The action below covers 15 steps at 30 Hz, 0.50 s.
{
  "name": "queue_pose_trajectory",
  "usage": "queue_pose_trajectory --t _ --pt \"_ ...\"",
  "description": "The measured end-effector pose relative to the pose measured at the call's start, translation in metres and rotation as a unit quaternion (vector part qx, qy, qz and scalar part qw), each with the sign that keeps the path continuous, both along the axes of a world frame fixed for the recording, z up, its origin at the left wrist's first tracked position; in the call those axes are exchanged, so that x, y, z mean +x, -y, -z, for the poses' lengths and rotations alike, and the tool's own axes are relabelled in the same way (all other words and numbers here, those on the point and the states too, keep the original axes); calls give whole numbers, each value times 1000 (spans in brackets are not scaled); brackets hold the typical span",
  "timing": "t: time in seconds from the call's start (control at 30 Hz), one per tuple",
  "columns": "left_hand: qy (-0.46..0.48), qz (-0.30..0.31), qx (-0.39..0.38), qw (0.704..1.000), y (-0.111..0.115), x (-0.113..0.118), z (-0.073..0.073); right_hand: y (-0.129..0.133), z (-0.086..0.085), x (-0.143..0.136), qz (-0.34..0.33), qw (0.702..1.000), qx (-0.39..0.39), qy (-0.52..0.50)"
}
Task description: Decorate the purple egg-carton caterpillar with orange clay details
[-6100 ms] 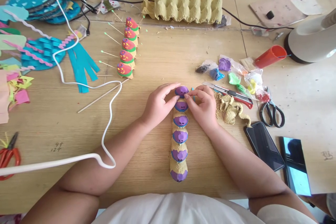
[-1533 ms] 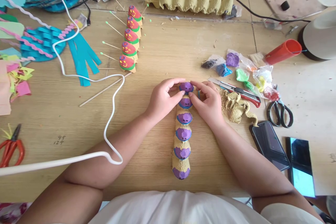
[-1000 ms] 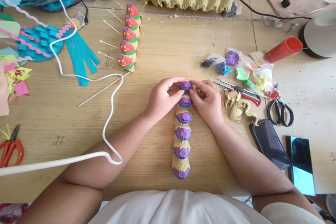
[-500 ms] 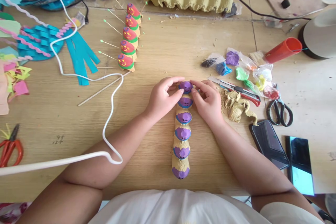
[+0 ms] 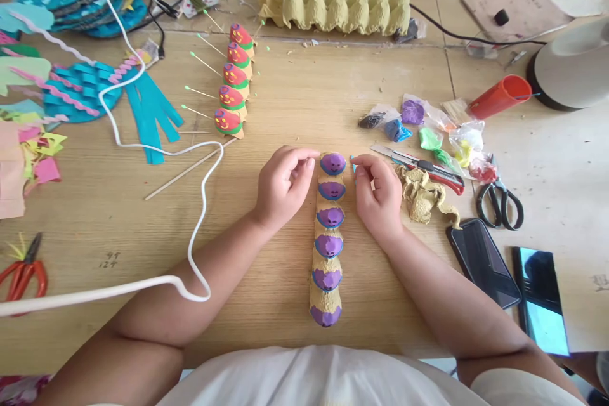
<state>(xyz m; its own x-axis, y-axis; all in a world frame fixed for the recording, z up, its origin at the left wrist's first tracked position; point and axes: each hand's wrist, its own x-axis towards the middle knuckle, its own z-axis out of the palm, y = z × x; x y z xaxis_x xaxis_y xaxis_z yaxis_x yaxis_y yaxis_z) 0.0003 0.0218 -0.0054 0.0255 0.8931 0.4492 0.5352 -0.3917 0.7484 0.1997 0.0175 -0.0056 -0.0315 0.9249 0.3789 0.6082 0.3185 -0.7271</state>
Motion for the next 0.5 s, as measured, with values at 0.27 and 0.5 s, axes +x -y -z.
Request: queue_pose_trajectory --t 0.27,0.5 --pt "-175 -14 -30 984 12 -1 -5 13 -10 -2 -9 989 -42 140" --pt "-131 -32 -76 988 11 -2 -2 12 -10 -3 -20 991 -65 116"
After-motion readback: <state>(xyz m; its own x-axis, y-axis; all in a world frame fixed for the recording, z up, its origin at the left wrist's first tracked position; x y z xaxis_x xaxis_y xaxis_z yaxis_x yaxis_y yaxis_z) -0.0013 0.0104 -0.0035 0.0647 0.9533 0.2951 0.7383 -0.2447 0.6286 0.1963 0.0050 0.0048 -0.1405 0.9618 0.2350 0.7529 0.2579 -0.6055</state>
